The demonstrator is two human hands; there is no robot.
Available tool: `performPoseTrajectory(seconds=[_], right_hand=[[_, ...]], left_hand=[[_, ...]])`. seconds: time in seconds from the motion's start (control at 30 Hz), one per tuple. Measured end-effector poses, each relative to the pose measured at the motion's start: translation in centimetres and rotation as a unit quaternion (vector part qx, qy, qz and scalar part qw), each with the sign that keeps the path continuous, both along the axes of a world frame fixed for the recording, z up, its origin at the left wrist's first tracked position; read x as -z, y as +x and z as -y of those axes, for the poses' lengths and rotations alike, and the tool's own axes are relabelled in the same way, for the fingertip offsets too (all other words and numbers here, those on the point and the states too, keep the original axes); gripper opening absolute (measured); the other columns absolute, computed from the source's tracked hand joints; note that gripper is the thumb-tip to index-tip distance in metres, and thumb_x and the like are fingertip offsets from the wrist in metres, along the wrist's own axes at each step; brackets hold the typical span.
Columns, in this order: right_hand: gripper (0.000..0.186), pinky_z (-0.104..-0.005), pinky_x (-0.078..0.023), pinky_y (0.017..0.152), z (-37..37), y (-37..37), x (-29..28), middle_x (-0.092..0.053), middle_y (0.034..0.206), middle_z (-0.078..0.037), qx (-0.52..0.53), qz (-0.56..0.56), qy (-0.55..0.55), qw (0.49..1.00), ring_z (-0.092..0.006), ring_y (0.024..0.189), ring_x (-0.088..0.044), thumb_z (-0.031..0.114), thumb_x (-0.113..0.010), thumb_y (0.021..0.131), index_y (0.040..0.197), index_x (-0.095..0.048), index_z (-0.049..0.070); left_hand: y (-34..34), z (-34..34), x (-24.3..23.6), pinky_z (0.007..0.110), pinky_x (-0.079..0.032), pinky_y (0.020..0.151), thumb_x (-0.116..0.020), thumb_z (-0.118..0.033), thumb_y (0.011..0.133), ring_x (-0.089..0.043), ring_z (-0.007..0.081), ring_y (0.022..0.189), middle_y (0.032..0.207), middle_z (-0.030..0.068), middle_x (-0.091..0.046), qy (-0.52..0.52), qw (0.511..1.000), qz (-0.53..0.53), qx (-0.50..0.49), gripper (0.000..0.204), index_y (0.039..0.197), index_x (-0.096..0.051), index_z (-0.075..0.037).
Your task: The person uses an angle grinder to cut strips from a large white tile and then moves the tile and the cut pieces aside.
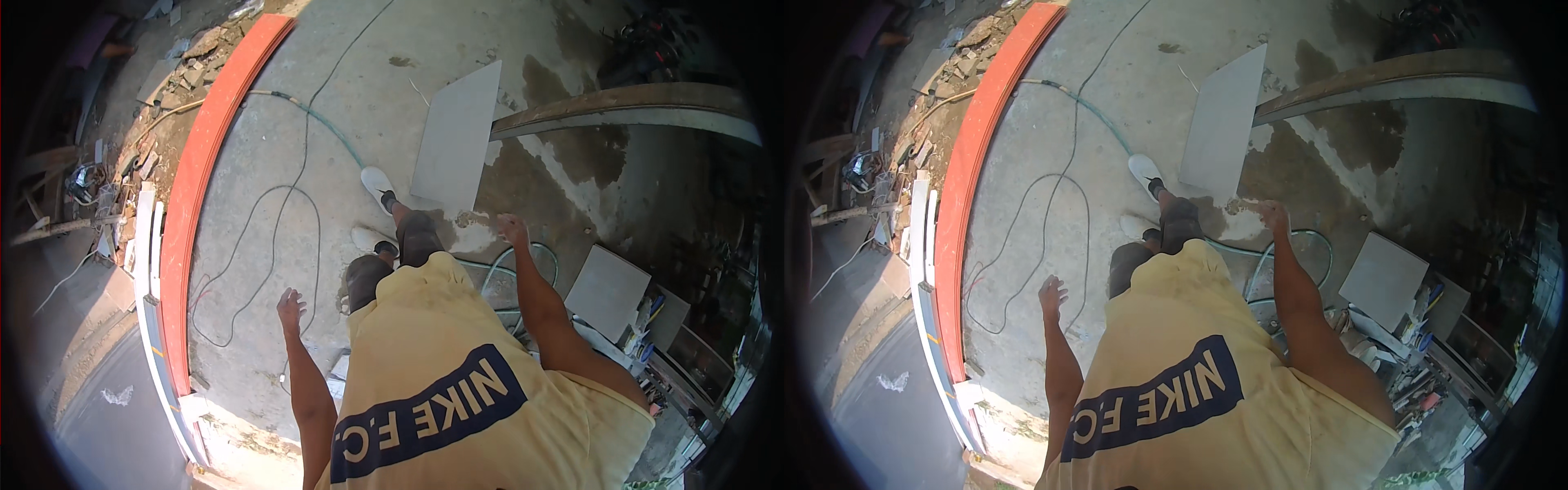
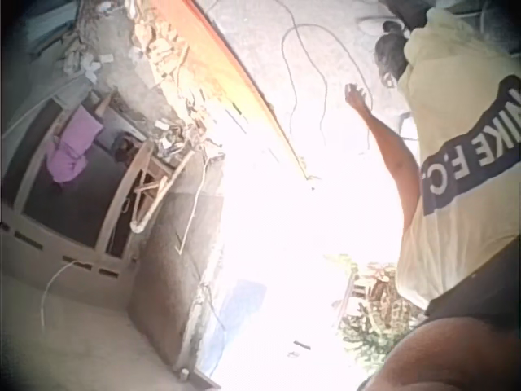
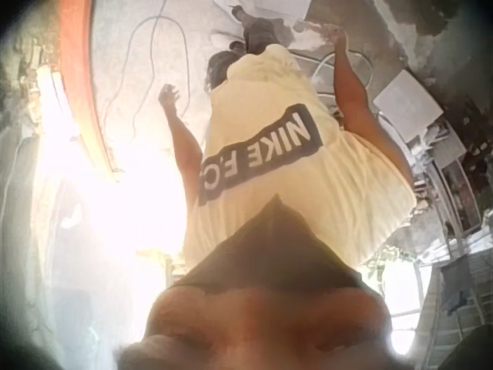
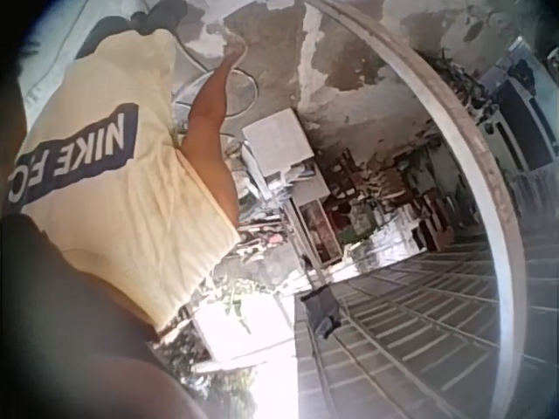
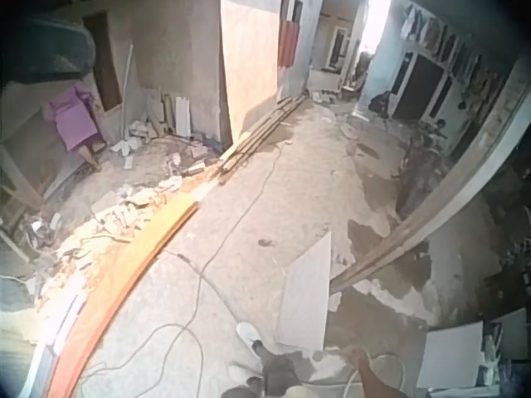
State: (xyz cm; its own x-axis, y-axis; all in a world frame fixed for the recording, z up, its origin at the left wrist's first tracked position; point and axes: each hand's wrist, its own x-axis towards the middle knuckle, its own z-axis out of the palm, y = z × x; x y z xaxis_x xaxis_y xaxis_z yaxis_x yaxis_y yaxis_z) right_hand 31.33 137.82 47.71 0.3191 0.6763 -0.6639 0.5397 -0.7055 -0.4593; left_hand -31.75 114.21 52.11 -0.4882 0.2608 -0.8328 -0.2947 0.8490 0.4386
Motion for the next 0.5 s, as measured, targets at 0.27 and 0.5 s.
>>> performPoseTrajectory(seconds=[0.27, 0.5], right_hand=[[0.041, -0.0339, -0.054, 0.059, -6.6, 0.2, 5.0, -0.066, 0.091, -0.005, 0.185, -0.034, -0.021, 0.982, -0.0179, 0.07, -0.066, 0.047, -0.062, 0.089, 0.106, -0.065, 0.011], [0.039, -0.0359, -0.053, 0.055, -7.3, -6.0, 14.5, -0.067, 0.094, -0.008, 0.331, -0.138, -0.079, 0.93, -0.0198, 0.068, -0.065, 0.045, -0.06, 0.091, 0.103, -0.064, 0.009]], left_hand=[[-1.6, -10.2, -0.9, 0.035, -0.053, 0.07, -0.055, -0.028, 0.095, -0.064, 0.0212, 0.085, 0.11, 0.012, -0.065, 0.025, 0.993, -0.021, 0.11, 0.051, 0.14, -0.046, -0.004], [-6.8, -12.2, -4.8, 0.035, -0.054, 0.065, -0.058, -0.031, 0.094, -0.064, 0.0221, 0.079, 0.106, 0.0104, -0.066, -0.078, 0.991, -0.078, 0.072, 0.046, 0.133, -0.052, -0.006]])
